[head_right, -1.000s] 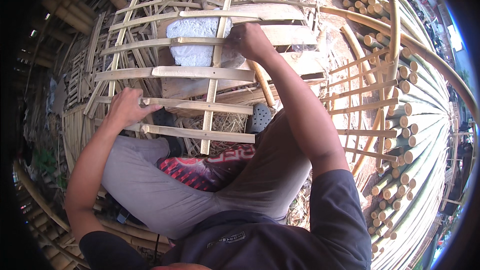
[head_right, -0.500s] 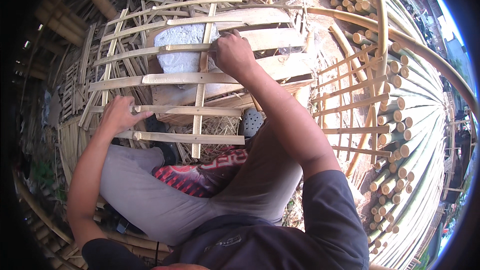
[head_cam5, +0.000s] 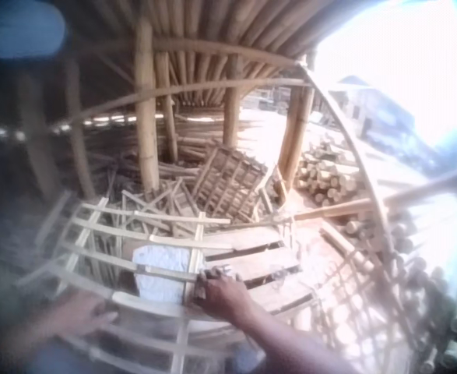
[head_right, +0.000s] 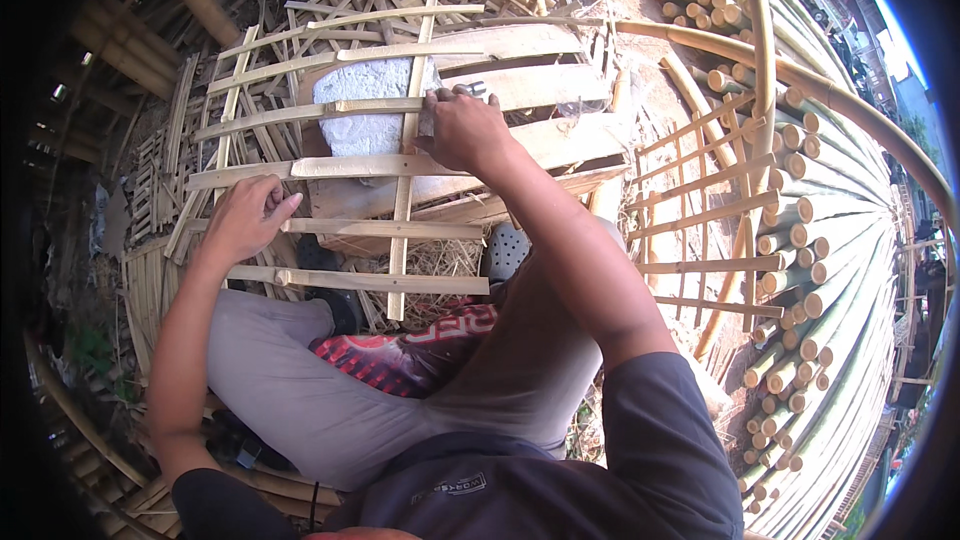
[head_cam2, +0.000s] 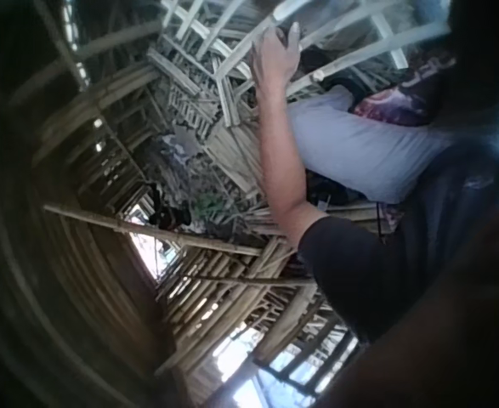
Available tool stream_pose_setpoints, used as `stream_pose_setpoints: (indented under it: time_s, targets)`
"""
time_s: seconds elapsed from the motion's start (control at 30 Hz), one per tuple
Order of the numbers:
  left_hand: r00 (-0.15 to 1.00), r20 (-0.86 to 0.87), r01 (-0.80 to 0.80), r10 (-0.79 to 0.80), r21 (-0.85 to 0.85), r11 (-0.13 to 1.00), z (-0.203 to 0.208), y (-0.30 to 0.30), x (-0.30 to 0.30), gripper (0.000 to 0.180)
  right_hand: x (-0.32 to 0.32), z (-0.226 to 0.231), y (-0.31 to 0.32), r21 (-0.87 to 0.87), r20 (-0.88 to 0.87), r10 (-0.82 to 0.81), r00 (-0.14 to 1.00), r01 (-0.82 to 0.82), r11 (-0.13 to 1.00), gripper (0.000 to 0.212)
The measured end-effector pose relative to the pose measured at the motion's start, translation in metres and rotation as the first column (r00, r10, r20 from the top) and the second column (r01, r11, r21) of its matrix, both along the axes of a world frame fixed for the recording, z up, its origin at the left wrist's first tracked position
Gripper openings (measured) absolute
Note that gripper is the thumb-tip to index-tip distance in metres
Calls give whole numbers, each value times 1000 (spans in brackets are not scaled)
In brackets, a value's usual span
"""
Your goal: The person nails bamboo strips to a wooden frame using a hammer, working across a lattice structure.
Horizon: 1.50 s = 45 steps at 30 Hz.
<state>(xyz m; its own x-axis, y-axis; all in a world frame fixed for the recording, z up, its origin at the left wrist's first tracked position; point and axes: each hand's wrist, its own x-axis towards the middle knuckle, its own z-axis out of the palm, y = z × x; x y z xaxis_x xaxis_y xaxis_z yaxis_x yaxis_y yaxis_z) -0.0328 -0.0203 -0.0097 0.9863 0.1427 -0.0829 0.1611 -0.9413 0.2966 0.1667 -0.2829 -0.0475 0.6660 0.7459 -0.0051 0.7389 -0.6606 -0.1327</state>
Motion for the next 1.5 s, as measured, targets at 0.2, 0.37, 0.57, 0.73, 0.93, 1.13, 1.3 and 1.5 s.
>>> stream_pose_setpoints:
  time_s: [0.2,0.37,0.57,0.73,0.93,1.13,1.3,1.5]
  targets:
    - [941,259,166,-217,206,964,-8,-10,44,38,-1,-4,2,5,38,7,999,-8,1000,74]
    - [930,289,125,-228,334,934,-56,-53,93,64,-1,-3,2,43,25,15,1000,-16,999,74]
    - [948,285,86,-143,202,976,-80,-94,119,74,3,-11,-2,65,39,61,997,-64,996,65]
    - [944,289,85,-158,249,965,-85,-96,118,74,19,-19,-8,39,-24,111,993,-110,993,63]
    - [931,330,67,-155,264,962,-86,-99,118,72,24,-22,-9,-20,-43,140,989,-141,990,65]
    - [927,342,69,-154,249,966,-86,-96,117,69,15,-16,-7,-37,-79,144,986,-147,988,67]
    - [940,307,74,-150,244,967,-82,-101,120,70,22,-25,-12,-32,-32,137,990,-138,990,69]
    - [949,286,51,-130,269,962,-82,-99,119,74,18,-17,-9,-41,-106,148,983,-153,987,69]
